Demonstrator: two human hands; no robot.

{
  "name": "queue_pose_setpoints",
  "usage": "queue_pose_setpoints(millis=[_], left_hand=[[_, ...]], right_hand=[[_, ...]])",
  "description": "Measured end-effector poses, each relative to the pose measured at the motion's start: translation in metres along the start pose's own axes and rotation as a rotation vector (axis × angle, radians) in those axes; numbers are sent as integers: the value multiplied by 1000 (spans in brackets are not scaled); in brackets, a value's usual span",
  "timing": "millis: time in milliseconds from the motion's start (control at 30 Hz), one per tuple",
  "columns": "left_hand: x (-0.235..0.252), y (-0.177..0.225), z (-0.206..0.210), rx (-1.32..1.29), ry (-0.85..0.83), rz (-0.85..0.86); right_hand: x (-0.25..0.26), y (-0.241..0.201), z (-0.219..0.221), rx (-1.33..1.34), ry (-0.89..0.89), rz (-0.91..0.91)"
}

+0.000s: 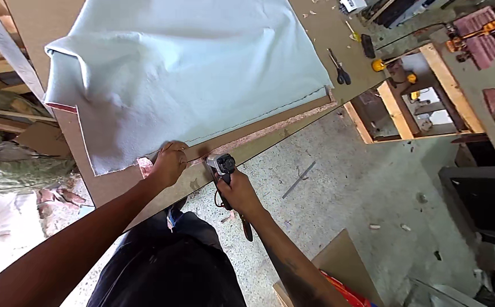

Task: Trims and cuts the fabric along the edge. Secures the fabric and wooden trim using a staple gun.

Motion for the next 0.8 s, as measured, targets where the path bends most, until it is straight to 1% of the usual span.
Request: queue_pose_setpoints(millis=[133,233,333,700,800], left_hand=[[5,1,-3,-20,2,-23],[3,-10,-3,-65,60,-28],[8,-17,-2,-87,79,2],[10,-30,-10,-102,24,70],[-2,-31,-21,-63,6,112]], right_hand=[[2,-4,7,-54,-8,-45],[2,-14,12,-101,-17,-68],[0,-20,14,-123,-13,-74],[-17,-45,66,-133,-41,-21],[-22,-49,74,-137,-23,-11]])
Point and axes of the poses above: each hand's wrist, its own x-axis towards the middle knuckle, its own z-axis out of the palm, y = z × x, the point moved 2 cm from there along x, towards the middle knuckle, and after that the axes turned 13 degrees about x, right-handed, at the moved point
